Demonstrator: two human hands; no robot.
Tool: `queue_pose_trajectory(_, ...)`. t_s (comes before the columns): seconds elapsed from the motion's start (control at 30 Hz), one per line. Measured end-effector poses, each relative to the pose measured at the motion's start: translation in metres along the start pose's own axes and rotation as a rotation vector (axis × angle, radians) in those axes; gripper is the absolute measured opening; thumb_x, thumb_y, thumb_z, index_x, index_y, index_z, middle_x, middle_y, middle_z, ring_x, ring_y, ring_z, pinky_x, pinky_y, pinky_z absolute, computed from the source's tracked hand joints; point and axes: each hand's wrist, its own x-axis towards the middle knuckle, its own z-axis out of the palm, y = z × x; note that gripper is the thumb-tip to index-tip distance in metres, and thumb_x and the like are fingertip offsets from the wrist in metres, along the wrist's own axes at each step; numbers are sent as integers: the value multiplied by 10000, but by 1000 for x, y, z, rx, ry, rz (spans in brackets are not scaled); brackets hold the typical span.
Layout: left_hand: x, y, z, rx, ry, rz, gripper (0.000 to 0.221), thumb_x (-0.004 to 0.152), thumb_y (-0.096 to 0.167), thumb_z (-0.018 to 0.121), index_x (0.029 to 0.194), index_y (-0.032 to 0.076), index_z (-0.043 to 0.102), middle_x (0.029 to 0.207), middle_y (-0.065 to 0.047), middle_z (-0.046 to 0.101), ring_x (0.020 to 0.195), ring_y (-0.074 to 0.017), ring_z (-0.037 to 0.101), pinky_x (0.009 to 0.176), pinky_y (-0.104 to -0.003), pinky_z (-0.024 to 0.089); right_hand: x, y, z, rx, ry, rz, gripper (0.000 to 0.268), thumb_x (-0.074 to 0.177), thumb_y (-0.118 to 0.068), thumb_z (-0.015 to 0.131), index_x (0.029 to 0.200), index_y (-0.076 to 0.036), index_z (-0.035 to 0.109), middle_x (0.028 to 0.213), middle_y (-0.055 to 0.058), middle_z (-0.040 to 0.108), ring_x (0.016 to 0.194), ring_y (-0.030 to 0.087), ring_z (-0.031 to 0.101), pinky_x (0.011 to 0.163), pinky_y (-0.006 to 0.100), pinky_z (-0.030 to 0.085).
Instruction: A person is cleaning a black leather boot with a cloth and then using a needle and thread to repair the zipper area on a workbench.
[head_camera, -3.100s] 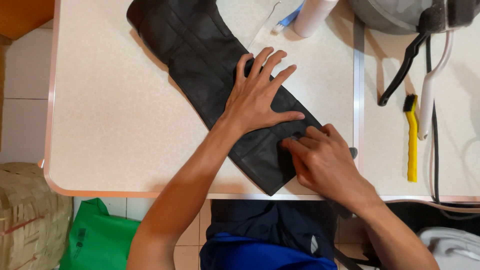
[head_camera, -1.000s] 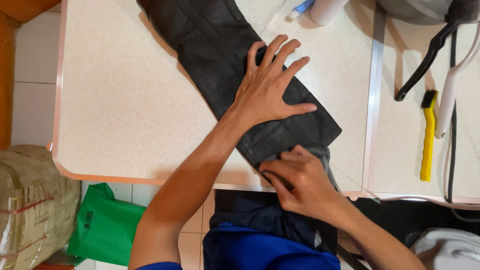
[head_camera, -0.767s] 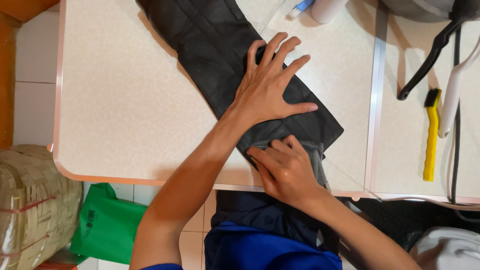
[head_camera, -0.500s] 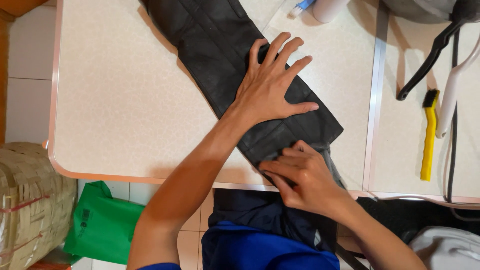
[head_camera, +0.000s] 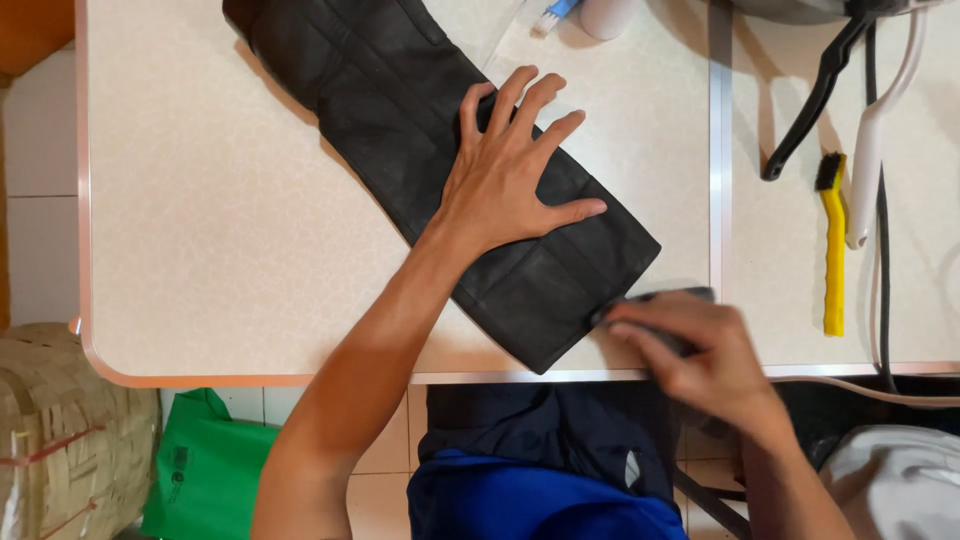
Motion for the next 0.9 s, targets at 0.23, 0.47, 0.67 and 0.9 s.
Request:
queue_pose_trajectory(0.23,2,5,-2,15,9,-5,770,890,760,696,1306,113,653,1458,-145,465,1408,-346,366,1084,-630,309,30,19,4,-357,273,-112,119,994,-25,721,1095,-4,781,979,113,782,822,234,719,748,329,531)
queue_pose_trajectory(0.47,2,-1,2,32,33,-19,575,1017,615,553,1268,110,663,1444,-136,476,1397,-348,388,1076,-620,313,-1,25,-8,-472,231,-9,116,957,-113,699,1038,-75,773,937,55,781,812,227,730,726,336,516)
queue_pose_trajectory(0.67,1,4,0,36,47,-18,385,1074,422,530,1261,115,668,1428,-126,491,1387,-353,408,1068,-611,330,50,-2,3,-279,303,-51,84,1003,-39,690,1063,-44,748,949,68,763,821,181,708,753,287,513)
queue_pose_trajectory(0.9,1,2,7,31,32,-69,338,1025,337,624,1277,116,665,1456,-135,475,1410,-346,382,1074,-594,331,68,21,55,-566,342,-269,79,958,-18,700,1023,-59,716,690,75,604,579,277,541,610,396,415)
